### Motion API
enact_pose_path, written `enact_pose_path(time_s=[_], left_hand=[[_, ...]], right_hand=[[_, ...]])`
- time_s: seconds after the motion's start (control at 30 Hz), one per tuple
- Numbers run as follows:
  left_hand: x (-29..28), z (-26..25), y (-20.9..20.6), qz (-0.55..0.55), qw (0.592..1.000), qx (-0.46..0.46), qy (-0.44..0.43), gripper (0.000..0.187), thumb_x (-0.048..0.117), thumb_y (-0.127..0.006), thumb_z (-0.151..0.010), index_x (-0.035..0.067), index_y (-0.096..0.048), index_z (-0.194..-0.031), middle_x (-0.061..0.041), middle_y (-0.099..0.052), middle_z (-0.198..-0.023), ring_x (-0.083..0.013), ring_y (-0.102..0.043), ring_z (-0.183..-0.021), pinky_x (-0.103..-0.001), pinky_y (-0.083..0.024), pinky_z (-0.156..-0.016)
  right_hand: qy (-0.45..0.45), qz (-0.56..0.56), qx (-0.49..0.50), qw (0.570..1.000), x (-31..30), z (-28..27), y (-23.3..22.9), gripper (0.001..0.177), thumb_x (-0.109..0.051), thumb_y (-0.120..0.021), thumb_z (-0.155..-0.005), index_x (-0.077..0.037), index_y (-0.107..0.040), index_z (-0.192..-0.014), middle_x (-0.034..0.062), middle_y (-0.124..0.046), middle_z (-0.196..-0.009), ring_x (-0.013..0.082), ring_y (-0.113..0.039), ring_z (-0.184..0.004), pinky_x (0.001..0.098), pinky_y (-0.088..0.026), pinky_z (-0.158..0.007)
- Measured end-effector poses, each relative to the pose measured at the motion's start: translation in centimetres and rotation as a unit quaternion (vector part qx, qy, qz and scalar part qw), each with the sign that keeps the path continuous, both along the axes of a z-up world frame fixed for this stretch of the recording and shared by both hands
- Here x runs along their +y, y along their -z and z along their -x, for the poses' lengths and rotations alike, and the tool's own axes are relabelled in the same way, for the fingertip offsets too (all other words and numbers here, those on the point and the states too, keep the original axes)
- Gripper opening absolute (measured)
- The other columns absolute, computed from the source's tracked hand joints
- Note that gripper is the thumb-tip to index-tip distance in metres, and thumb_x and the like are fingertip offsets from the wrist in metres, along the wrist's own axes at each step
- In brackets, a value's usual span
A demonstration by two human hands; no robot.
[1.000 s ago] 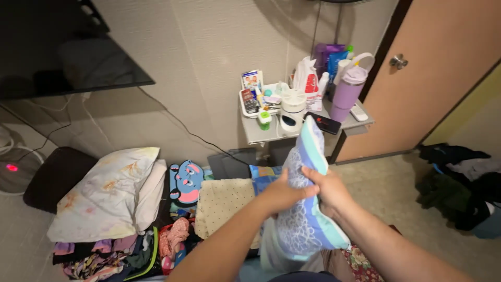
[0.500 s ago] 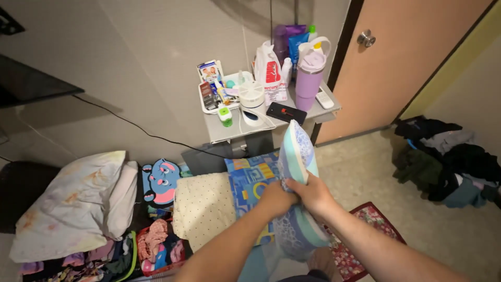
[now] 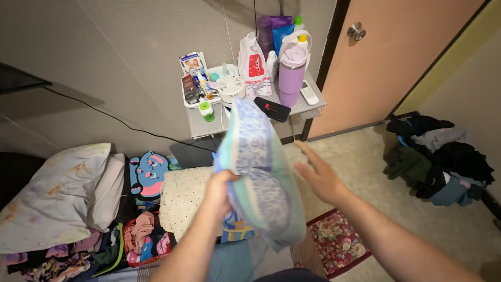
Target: The person arranges several pillows and a long bolster on a bed, then smooths the fitted sheet. They handle a patterned pillow, a blue pillow, a white pillow, a leaf-patterned pillow, and two long bolster pillows, placing them in order on the bed.
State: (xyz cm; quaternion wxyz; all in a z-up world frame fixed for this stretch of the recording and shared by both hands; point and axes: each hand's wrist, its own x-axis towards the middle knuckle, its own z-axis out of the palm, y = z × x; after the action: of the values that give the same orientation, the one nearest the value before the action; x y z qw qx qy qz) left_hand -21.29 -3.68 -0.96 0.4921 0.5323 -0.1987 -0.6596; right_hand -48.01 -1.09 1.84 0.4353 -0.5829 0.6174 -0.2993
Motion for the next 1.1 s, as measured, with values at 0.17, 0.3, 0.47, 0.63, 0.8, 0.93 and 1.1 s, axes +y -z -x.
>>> enact_pose_path(time_s=[0.17, 0.3, 0.47, 0.63, 0.8, 0.93, 1.1], left_hand=[[1.5, -0.7, -5.0, 0.049, 0.996, 0.075, -0.009, 0.065, -0.004, -0.061, -0.066, -0.006, -0.064, -0.131, -0.021, -0.067, -0.105, -0.0368, -0.067, -0.090, -0.055, -0.057, -0.087], [2.5, 0.2, -9.0, 0.061, 0.990, 0.127, -0.001, 0.055, 0.002, -0.059, -0.068, -0.006, -0.066, -0.122, -0.016, -0.060, -0.093, -0.0300, -0.062, -0.079, -0.051, -0.059, -0.080], [1.2, -1.9, -2.5, 0.125, 0.983, 0.130, 0.027, 0.058, -0.001, -0.057, -0.065, -0.007, -0.069, -0.121, -0.020, -0.068, -0.100, -0.0343, -0.066, -0.086, -0.049, -0.058, -0.077], [1.2, -2.7, -3.0, 0.172, 0.968, 0.162, 0.084, 0.075, 0.004, -0.059, -0.062, -0.007, -0.062, -0.136, -0.027, -0.071, -0.117, -0.0438, -0.070, -0.103, -0.054, -0.057, -0.084], [2.9, -2.1, -7.7, 0.156, 0.983, 0.098, -0.001, 0.059, -0.002, -0.058, -0.067, -0.006, -0.070, -0.124, -0.016, -0.066, -0.088, -0.0302, -0.061, -0.068, -0.051, -0.058, -0.070], [4.1, 0.4, -9.3, 0.129, 0.984, 0.117, 0.020, 0.055, 0.001, -0.059, -0.070, -0.008, -0.067, -0.124, -0.017, -0.064, -0.088, -0.0311, -0.058, -0.070, -0.054, -0.058, -0.075], [5.4, 2.5, -12.6, 0.208, 0.966, 0.145, 0.046, 0.065, -0.009, -0.054, -0.073, -0.006, -0.067, -0.137, -0.022, -0.072, -0.112, -0.0320, -0.067, -0.109, -0.056, -0.055, -0.102]], right_hand=[[-0.063, 0.202, 0.014, 0.977, 0.1, -0.6, -1.1, 0.072, -0.044, -0.048, -0.107, -0.008, -0.034, -0.168, 0.0240, -0.027, -0.175, 0.0437, -0.023, -0.160, 0.0580, -0.019, -0.129], [-0.117, 0.412, 0.060, 0.902, 1.0, -4.6, 2.0, 0.074, -0.055, -0.043, -0.109, -0.010, -0.038, -0.168, 0.0241, -0.026, -0.176, 0.0462, -0.020, -0.159, 0.0567, -0.017, -0.129], [-0.089, 0.397, 0.025, 0.913, 3.0, -3.3, 10.4, 0.080, -0.059, -0.037, -0.107, -0.008, -0.029, -0.168, 0.0221, -0.019, -0.178, 0.0410, -0.020, -0.164, 0.0561, -0.019, -0.130], [-0.010, -0.257, 0.019, 0.966, 5.0, -2.3, 10.9, 0.090, -0.079, -0.027, -0.091, -0.031, -0.041, -0.166, 0.0052, -0.043, -0.172, 0.0277, -0.044, -0.157, 0.0485, -0.034, -0.129], [-0.014, 0.041, -0.107, 0.993, 3.5, -3.9, 3.6, 0.075, -0.055, -0.036, -0.110, -0.014, -0.026, -0.172, 0.0158, -0.029, -0.176, 0.0356, -0.030, -0.160, 0.0520, -0.021, -0.132], [-0.072, 0.259, -0.158, 0.950, 2.8, -4.7, -1.6, 0.071, -0.048, -0.035, -0.111, -0.011, -0.029, -0.171, 0.0147, -0.022, -0.178, 0.0312, -0.020, -0.162, 0.0498, -0.013, -0.132], [-0.107, 0.440, -0.084, 0.888, 2.0, -5.6, -3.0, 0.063, -0.036, -0.048, -0.108, -0.006, -0.045, -0.163, 0.0192, -0.036, -0.173, 0.0388, -0.027, -0.161, 0.0550, -0.019, -0.133]])
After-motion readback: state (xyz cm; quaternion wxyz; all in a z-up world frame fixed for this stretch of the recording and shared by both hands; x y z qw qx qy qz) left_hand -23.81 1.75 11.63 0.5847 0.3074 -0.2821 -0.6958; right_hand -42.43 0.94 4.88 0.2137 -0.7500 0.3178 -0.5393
